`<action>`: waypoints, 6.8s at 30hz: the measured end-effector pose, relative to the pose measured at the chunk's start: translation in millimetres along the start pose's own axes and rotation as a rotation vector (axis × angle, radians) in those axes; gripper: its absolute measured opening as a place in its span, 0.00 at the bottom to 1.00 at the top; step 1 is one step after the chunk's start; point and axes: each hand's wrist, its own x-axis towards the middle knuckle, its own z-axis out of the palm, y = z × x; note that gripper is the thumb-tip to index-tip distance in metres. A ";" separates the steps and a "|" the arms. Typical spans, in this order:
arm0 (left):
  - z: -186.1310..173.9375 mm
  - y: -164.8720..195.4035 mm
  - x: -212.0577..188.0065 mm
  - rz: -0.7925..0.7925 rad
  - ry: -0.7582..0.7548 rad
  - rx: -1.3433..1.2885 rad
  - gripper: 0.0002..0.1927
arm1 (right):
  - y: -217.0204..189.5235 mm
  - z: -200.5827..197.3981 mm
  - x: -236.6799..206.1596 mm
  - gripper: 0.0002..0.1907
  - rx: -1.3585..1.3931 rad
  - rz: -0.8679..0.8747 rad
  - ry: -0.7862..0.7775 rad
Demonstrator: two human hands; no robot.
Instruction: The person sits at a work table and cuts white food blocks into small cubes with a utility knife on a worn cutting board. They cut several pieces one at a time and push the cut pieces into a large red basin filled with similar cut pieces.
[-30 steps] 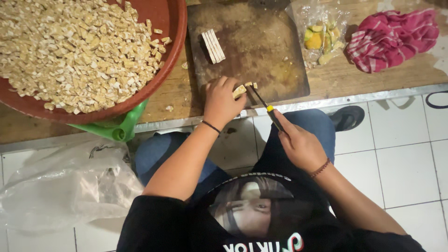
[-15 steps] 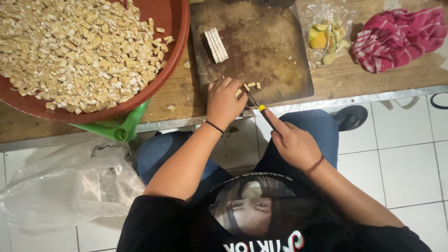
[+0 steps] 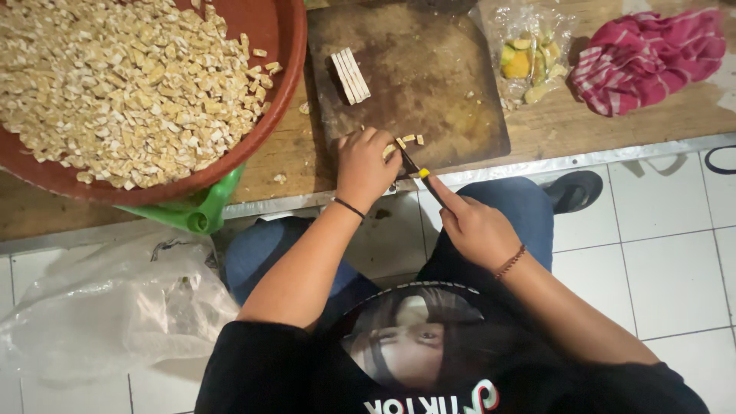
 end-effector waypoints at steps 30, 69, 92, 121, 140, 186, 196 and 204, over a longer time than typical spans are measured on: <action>-24.4 -3.9 -6.5 -0.064 -0.049 0.042 0.07 | -22.2 8.1 2.3 0.31 -0.012 -0.014 0.021; -29.9 2.8 -16.1 -0.057 -0.053 0.078 0.08 | -26.0 6.9 -11.4 0.32 -0.023 -0.014 0.018; -38.2 11.3 -25.5 -0.017 -0.032 0.026 0.19 | -3.3 -0.3 -45.6 0.31 0.132 0.052 0.067; -23.8 0.1 -16.5 -0.020 -0.033 0.111 0.07 | -17.5 16.5 -6.1 0.33 -0.034 -0.034 0.013; -40.7 14.7 -27.4 -0.049 -0.085 0.094 0.10 | -21.0 1.2 -41.0 0.31 0.079 -0.005 0.057; -43.5 1.0 -34.9 -0.055 -0.044 0.072 0.06 | -26.5 14.5 -27.3 0.31 0.002 -0.072 0.049; -39.4 -3.6 -17.3 -0.050 -0.019 0.100 0.07 | -29.1 17.3 -12.0 0.31 -0.003 -0.041 0.061; -35.2 -7.8 -14.2 -0.049 -0.029 0.110 0.07 | -26.9 16.3 5.2 0.31 -0.035 -0.060 0.017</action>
